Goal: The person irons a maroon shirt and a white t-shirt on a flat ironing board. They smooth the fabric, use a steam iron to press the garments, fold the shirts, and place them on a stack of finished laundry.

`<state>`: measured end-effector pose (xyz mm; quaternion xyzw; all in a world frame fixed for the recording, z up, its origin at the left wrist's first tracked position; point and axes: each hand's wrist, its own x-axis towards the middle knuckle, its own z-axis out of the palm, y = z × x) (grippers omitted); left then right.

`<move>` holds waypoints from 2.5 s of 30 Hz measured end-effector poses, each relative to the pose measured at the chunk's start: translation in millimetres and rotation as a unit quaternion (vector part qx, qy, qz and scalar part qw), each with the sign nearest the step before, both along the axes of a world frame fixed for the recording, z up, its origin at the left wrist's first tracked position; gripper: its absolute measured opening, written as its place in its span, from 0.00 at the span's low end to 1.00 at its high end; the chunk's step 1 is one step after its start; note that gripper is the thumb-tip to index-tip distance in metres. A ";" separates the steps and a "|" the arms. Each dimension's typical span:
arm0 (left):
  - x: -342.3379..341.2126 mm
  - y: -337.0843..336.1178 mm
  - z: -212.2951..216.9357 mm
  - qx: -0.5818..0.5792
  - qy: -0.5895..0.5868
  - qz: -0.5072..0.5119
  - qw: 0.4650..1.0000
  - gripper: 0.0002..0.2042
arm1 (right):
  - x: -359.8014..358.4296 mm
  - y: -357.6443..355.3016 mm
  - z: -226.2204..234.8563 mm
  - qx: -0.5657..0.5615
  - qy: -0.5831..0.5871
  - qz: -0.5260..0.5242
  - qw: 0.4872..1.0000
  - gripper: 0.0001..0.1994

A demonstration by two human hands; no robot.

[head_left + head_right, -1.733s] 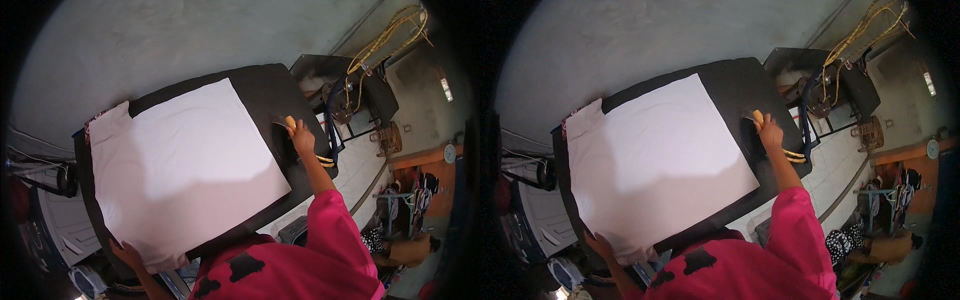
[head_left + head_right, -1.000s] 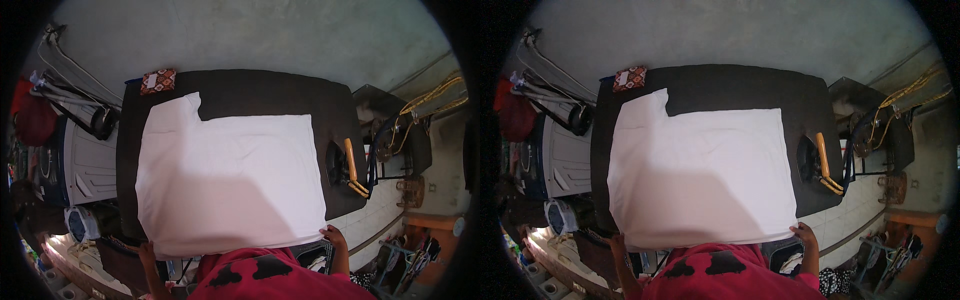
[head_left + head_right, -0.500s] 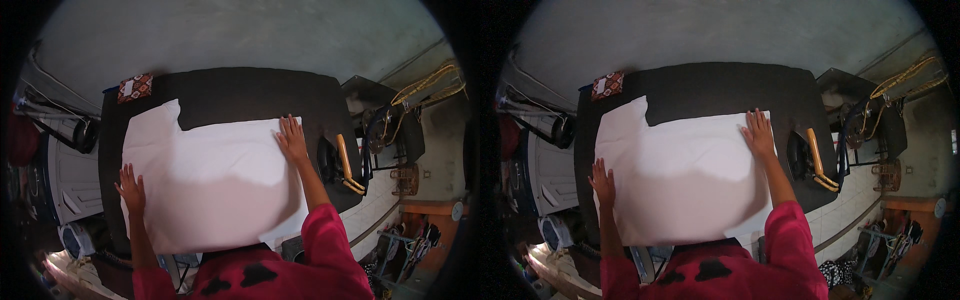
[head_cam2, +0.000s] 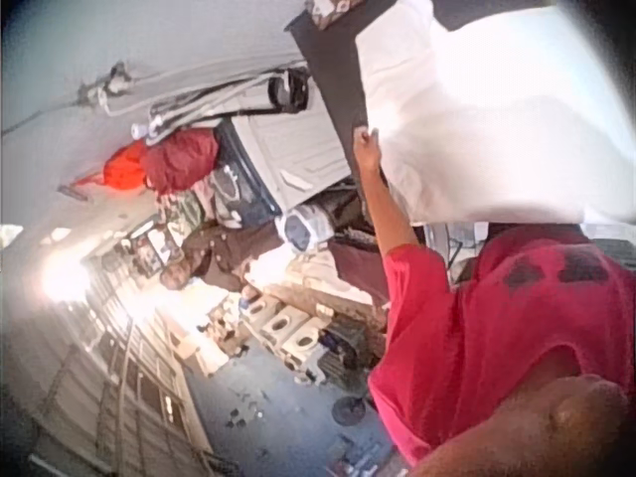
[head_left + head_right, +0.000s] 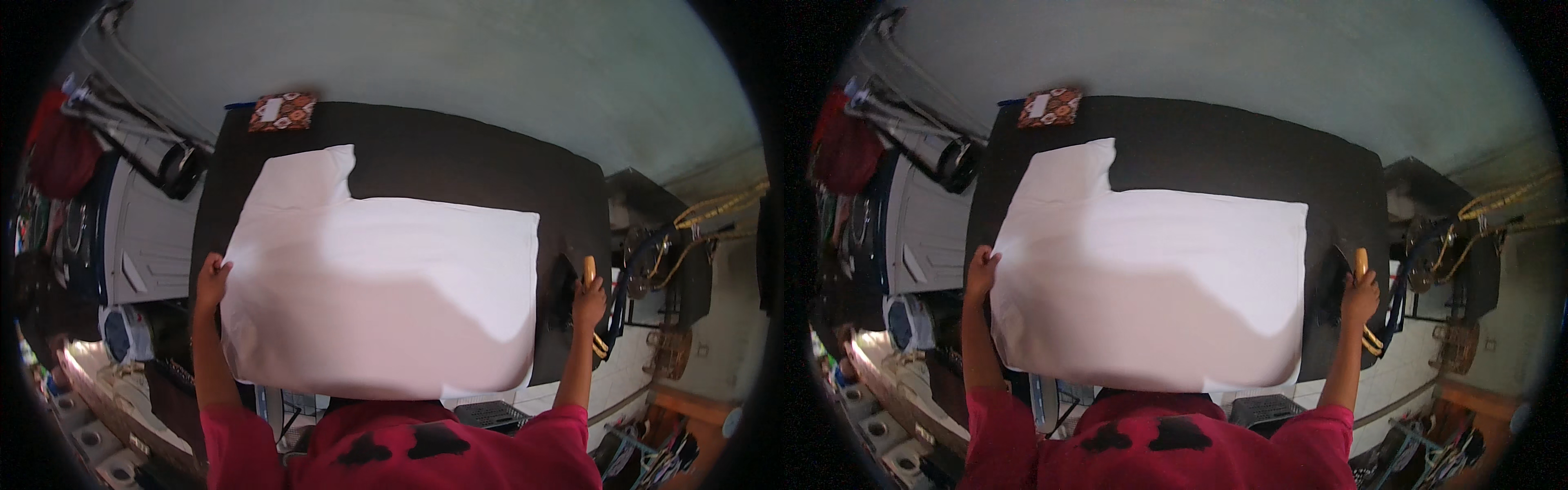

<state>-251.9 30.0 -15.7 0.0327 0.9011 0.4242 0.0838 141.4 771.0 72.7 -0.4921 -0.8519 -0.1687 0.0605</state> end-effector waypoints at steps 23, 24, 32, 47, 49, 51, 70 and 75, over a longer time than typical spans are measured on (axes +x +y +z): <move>74.3 0.2 19.0 0.009 0.184 0.130 0.974 0.06 | -177.2 -412.2 47.5 -0.355 -0.125 0.615 0.692 0.24; 74.6 0.6 17.1 0.009 0.193 0.130 0.973 0.06 | -195.2 -430.3 47.4 -0.347 -0.135 0.632 0.680 0.24; 73.7 -0.1 12.3 0.039 0.180 0.140 0.973 0.06 | -376.0 -514.6 27.5 -0.278 -0.057 0.605 0.744 0.26; 71.4 -2.8 5.6 0.019 0.160 0.142 0.977 0.07 | -204.8 -424.5 58.6 -0.383 -0.140 0.449 0.795 0.26; 66.4 -4.9 3.4 0.002 0.128 0.127 0.984 0.08 | -177.5 -378.7 50.0 -0.365 -0.106 0.359 0.852 0.26; 57.5 0.2 10.6 -0.018 0.107 0.108 0.988 0.09 | -160.7 -325.0 30.1 -0.286 -0.020 0.267 0.920 0.25; -109.0 133.2 -4.3 -0.192 0.205 0.032 0.959 0.14 | -304.1 -337.8 30.9 -0.243 -0.001 0.472 0.847 0.24; -109.1 132.1 -9.9 -0.186 0.211 0.027 0.959 0.12 | -324.4 -326.4 31.9 -0.278 0.008 0.370 0.887 0.25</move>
